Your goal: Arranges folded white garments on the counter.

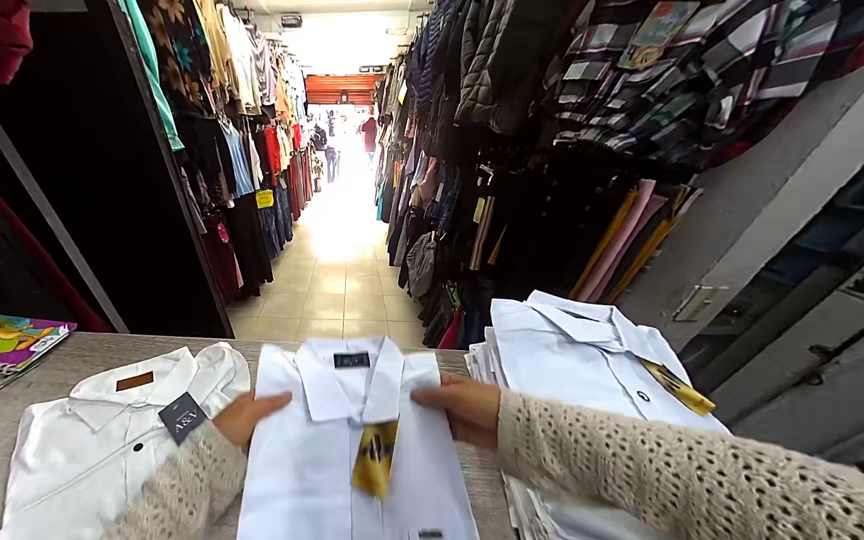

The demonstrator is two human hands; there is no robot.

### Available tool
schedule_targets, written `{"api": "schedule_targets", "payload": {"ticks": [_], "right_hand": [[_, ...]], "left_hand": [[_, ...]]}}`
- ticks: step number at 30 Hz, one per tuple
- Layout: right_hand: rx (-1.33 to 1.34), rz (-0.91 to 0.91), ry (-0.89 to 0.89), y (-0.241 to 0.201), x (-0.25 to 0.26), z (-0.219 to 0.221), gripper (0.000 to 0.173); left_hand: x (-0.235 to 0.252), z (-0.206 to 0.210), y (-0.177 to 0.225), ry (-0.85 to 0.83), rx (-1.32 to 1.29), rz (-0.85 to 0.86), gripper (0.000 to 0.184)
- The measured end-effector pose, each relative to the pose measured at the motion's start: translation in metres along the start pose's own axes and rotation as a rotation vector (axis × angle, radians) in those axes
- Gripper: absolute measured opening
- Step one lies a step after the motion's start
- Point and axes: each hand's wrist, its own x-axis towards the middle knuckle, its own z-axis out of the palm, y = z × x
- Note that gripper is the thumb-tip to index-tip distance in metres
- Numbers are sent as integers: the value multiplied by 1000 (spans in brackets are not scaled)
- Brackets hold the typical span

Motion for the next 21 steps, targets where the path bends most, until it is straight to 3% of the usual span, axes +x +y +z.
{"api": "schedule_targets", "payload": {"ticks": [3, 6, 9, 12, 14, 17, 20, 21], "right_hand": [[-17, -255, 35, -58, 9, -15, 23], [-33, -601, 149, -145, 1, -24, 23], [-62, -934, 179, -224, -33, -32, 23], [-34, -1137, 119, -257, -73, -30, 19], [-22, -1214, 60, -247, -93, -26, 17], [-127, -1298, 49, -181, -116, -18, 19], [-463, -1342, 97, -58, -129, -21, 16], [-591, -1321, 51, -6, -131, -22, 21]], "left_hand": [[21, -10, 65, 98, 80, 209, 29], [66, -35, 150, 62, 59, 708, 40], [15, -19, 259, 195, -26, 842, 37], [-37, -15, 309, 145, -161, 1024, 25], [-64, -18, 306, 56, -197, 1121, 24], [-93, -32, 247, -68, -100, 1189, 26], [-113, -58, 120, -48, 161, 1199, 17], [-121, -67, 70, -146, 321, 1206, 15]]}}
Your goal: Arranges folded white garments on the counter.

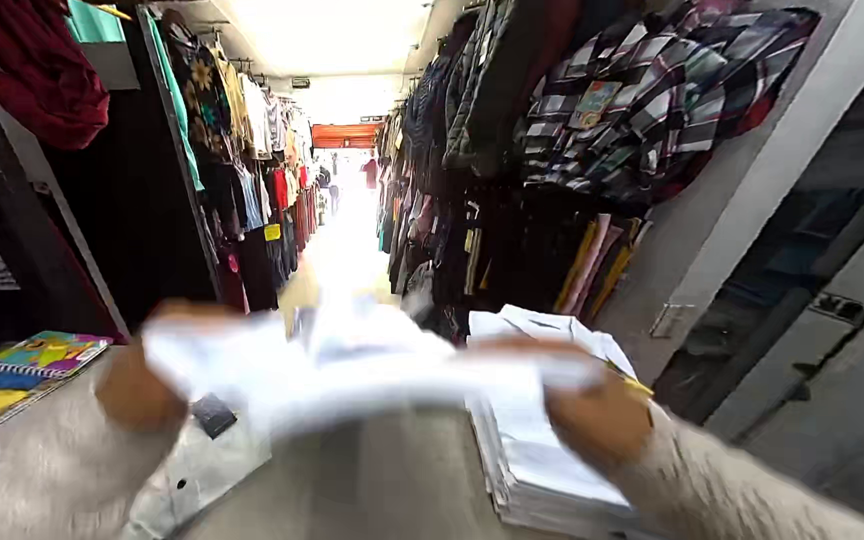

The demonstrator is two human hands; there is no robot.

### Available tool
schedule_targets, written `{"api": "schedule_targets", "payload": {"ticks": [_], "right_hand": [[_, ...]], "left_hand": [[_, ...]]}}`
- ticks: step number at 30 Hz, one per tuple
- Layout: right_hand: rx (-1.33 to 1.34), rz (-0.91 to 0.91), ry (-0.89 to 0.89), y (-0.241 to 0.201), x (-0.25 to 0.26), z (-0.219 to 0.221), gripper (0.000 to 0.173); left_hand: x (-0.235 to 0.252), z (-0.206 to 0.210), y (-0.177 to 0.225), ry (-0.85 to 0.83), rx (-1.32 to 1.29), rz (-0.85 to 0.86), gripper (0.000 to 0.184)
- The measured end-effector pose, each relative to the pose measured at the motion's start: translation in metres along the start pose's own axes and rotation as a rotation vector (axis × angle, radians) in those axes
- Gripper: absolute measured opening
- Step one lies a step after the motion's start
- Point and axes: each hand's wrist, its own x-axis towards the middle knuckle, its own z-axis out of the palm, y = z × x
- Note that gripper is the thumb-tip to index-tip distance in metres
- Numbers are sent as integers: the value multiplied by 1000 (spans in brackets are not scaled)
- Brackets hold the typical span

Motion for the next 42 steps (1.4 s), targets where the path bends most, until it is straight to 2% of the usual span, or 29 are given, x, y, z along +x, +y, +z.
{"api": "schedule_targets", "payload": {"ticks": [2, 3, 6, 9, 12, 16, 19, 22, 27, 29, 31, 34, 36, 37, 42], "right_hand": [[-19, 7, -205, -7, -80, 45, 28], [-24, 56, -224, -16, -112, 72, 26], [-57, 267, -236, -34, -182, 135, 28], [-172, 220, -164, -44, -229, 167, 31], [-255, 132, -87, -49, -251, 181, 29], [-302, 95, -133, -50, -262, 190, 30], [-286, 250, -305, -63, -268, 198, 31], [-197, 424, -414, -78, -251, 191, 32], [-189, 358, -322, -56, -190, 163, 27], [-188, 424, -253, -39, -155, 158, 29], [-115, 600, -178, -17, -119, 158, 37], [167, 1001, -124, 10, -65, 159, 47], [359, 1193, -101, 22, -35, 165, 41], [443, 1235, -97, 30, -24, 168, 35], [785, 1191, -42, 84, 22, 191, 21]], "left_hand": [[-77, 30, -3, -280, 83, 49, 22], [-109, 51, 0, -334, 86, 33, 19], [-180, 96, 18, -444, 189, -223, 19], [-252, 110, 2, -265, 181, -171, 16], [-284, 114, 4, -111, 239, -106, 15], [-315, 113, 7, -103, 267, -186, 22], [-336, 114, 10, -135, 308, -368, 27], [-338, 116, 21, -99, 346, -558, 30], [-329, 120, 24, 90, 183, -812, 33], [-320, 128, 19, 202, 42, -889, 37], [-309, 137, 14, 295, -61, -939, 43], [-290, 149, 11, 407, -181, -1009, 49], [-279, 155, 9, 475, -247, -1026, 45], [-273, 156, 9, 503, -284, -1034, 42], [-257, 154, -3, 558, -313, -1008, 16]]}}
